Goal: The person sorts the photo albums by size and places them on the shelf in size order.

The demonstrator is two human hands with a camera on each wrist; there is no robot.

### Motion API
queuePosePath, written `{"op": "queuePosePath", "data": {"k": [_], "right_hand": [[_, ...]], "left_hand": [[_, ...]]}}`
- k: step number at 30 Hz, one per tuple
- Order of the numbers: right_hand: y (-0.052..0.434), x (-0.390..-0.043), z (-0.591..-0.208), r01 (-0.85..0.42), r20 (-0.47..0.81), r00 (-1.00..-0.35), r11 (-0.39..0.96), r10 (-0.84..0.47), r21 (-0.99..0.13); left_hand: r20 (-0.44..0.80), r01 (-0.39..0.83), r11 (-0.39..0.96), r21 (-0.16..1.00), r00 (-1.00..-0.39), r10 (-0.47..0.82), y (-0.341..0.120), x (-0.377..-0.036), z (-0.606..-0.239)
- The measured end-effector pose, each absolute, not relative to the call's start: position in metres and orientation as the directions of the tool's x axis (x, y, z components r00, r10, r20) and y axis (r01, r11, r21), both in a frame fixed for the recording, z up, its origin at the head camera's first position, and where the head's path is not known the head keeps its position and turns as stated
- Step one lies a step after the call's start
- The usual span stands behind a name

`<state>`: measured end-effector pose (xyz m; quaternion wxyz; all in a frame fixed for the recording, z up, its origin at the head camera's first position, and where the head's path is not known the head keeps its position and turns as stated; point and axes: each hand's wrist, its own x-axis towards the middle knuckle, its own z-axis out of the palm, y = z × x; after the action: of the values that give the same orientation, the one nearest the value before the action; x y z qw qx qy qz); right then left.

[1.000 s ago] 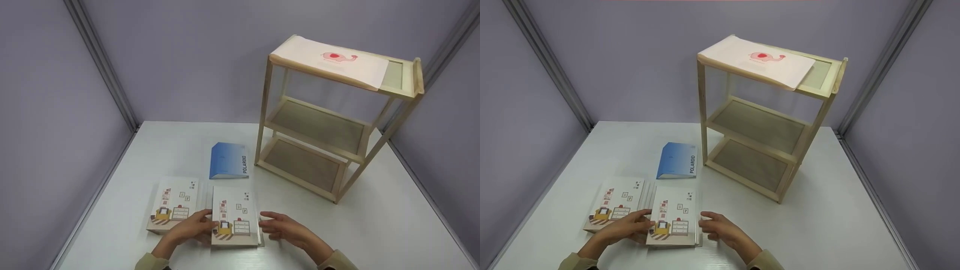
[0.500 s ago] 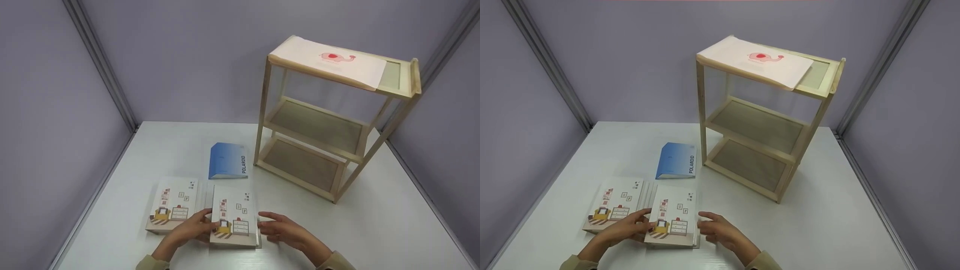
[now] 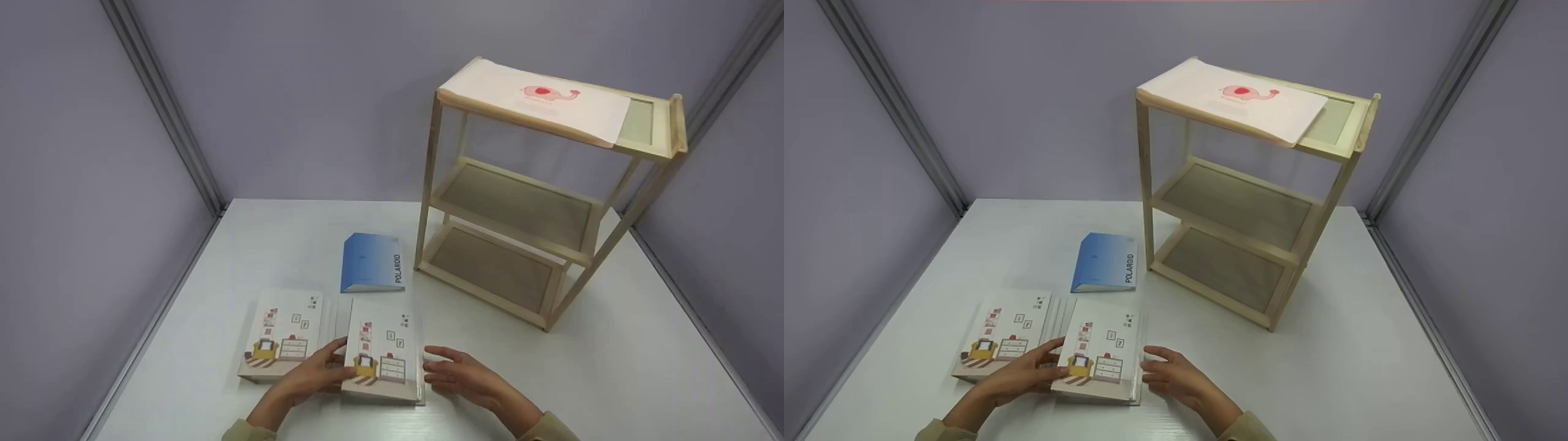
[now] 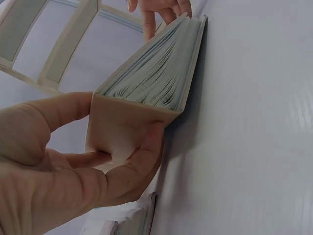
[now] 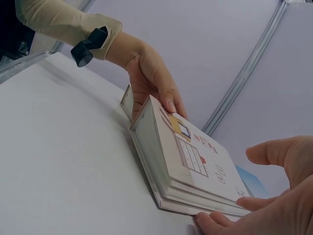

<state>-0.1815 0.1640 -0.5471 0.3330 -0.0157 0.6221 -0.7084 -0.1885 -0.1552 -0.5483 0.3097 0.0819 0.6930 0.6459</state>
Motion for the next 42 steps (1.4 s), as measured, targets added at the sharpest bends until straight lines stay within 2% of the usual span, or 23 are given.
{"op": "queuePosePath", "data": {"k": [8,17,26,37,42], "right_hand": [[0.162,-0.181,-0.548,0.491,-0.421,-0.758,-0.011,-0.498,-0.871],[0.161,-0.18,-0.553,0.44,-0.377,-0.782,-0.011,-0.496,-0.898],[0.152,-0.176,-0.558,0.315,-0.332,-0.817,0.117,-0.471,-0.942],[0.149,-0.18,-0.565,0.262,-0.314,-0.865,0.182,-0.392,-0.948],[0.147,-0.182,-0.57,0.245,-0.288,-0.885,0.161,-0.367,-0.956]], "left_hand": [[-0.345,-0.337,0.111,0.935,-0.785,0.514,-0.156,-0.189,-0.543],[-0.354,-0.384,0.054,0.922,-0.777,0.521,-0.157,-0.189,-0.546],[-0.291,-0.337,0.018,0.941,-0.784,0.549,-0.154,-0.188,-0.551],[-0.296,-0.326,0.03,0.945,-0.81,0.507,-0.155,-0.188,-0.551],[-0.297,-0.325,0.03,0.945,-0.821,0.488,-0.155,-0.188,-0.551]]}}
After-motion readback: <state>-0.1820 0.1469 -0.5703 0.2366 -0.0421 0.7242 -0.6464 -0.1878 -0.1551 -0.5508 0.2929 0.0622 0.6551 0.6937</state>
